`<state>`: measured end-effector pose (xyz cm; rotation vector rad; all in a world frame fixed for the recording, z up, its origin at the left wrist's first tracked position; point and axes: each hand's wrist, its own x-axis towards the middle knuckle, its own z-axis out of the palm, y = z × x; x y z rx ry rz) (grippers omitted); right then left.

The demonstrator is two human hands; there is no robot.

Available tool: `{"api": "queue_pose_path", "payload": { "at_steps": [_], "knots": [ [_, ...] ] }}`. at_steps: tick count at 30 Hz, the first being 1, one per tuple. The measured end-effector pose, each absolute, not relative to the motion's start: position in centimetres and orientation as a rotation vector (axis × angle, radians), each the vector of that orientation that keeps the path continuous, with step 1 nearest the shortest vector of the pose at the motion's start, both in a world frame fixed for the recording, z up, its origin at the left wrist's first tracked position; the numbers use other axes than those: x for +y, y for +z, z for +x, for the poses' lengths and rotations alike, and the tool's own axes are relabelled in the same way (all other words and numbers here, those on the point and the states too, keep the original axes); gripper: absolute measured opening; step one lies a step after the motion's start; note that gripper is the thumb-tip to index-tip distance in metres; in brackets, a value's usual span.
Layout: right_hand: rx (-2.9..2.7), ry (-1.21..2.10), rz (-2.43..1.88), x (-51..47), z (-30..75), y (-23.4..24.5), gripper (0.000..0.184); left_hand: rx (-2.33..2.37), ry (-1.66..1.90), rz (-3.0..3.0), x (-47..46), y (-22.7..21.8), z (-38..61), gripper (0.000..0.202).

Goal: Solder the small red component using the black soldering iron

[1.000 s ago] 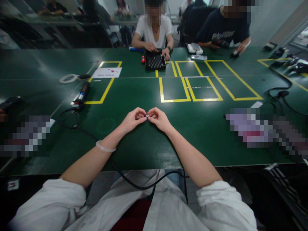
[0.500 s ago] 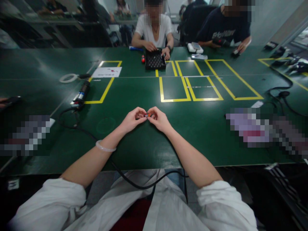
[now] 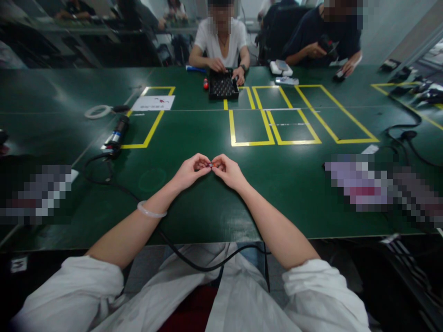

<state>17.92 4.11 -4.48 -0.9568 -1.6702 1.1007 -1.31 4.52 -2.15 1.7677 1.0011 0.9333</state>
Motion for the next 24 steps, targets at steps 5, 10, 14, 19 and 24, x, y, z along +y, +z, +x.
{"api": "queue_pose_path", "payload": {
  "at_steps": [5, 10, 14, 19, 24],
  "knots": [
    [-1.674, 1.113, -0.944, 4.17, 17.96, -4.50, 0.020, 1.012, 0.919, 1.768, 4.35, -1.96, -1.23, 0.029],
    [-1.680, 1.080, -0.954, 4.07, 17.88, -4.24, 0.021, 1.019, 0.922, 1.796, 4.41, -2.14, -1.30, 0.027],
    [-1.672, 1.080, -0.970, 3.94, 17.80, -4.01, 0.022, 1.047, 0.908, 1.823, 4.51, -2.38, -1.44, 0.025],
    [-1.678, 1.071, -0.978, 3.88, 17.80, -3.90, 0.020, 1.045, 0.899, 1.845, 4.56, -2.42, -1.51, 0.024],
    [-1.693, 1.052, -1.010, 3.87, 17.89, -3.88, 0.019, 1.061, 0.893, 1.845, 4.52, -2.30, -1.48, 0.025]
  ]
}}
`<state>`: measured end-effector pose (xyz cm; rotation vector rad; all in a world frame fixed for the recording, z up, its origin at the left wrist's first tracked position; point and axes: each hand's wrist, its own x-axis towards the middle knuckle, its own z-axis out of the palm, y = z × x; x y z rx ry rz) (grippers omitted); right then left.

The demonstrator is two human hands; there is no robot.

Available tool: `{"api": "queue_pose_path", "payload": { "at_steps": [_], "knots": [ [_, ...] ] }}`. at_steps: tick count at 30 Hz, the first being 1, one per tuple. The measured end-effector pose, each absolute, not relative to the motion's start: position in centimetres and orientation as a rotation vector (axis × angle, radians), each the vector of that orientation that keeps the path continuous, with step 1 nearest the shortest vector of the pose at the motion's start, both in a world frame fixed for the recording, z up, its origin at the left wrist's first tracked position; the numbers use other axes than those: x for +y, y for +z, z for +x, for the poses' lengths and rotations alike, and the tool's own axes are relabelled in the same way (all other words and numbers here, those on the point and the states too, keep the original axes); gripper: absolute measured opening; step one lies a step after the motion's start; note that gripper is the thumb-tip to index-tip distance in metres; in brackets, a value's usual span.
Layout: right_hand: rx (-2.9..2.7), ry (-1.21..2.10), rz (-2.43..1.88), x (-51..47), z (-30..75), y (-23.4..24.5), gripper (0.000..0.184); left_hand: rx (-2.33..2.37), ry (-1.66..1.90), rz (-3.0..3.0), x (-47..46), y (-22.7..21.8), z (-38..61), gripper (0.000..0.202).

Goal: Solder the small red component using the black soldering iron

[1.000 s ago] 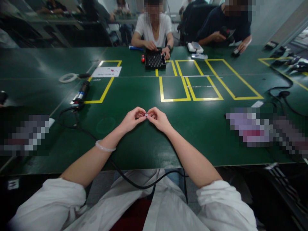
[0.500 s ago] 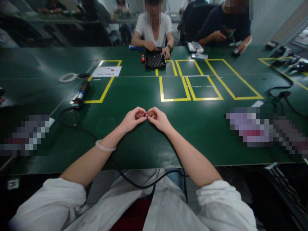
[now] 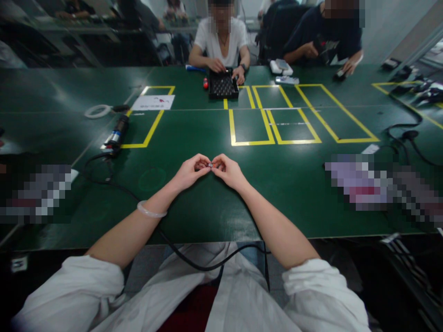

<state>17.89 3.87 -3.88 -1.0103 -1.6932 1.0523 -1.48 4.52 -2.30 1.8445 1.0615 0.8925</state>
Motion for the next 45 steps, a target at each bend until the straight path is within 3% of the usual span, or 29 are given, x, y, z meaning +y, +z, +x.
{"api": "queue_pose_path", "payload": {
  "at_steps": [22, 30, 33, 37, 39, 42, 45],
  "knots": [
    [-1.640, 1.088, -1.047, 4.0, 17.8, -4.1, 0.021, 1.123, 0.938, 1.856, 4.9, -1.9, -1.9, 0.025],
    [-1.636, 1.130, -1.028, 3.9, 17.7, -3.9, 0.021, 1.594, 1.110, 2.078, 7.8, -0.7, -9.1, 0.026],
    [-1.641, 1.138, -1.022, 3.9, 17.7, -4.0, 0.020, 1.958, 0.990, 2.231, 8.7, 0.0, -14.3, 0.032],
    [-1.642, 1.143, -1.014, 4.0, 17.6, -4.1, 0.020, 2.504, 0.712, 2.153, 9.6, 0.9, -21.3, 0.070],
    [-1.643, 1.144, -1.018, 4.0, 17.5, -4.1, 0.021, 2.657, 0.480, 1.967, 9.9, 1.1, -24.4, 0.079],
    [-1.644, 1.147, -1.028, 4.0, 17.5, -4.0, 0.021, 2.629, 0.110, 1.775, 10.3, 0.9, -27.8, 0.067],
    [-1.641, 1.152, -1.032, 4.0, 17.6, -3.9, 0.021, 2.579, 0.016, 1.831, 10.5, 0.0, -30.0, 0.056]
  ]
}}
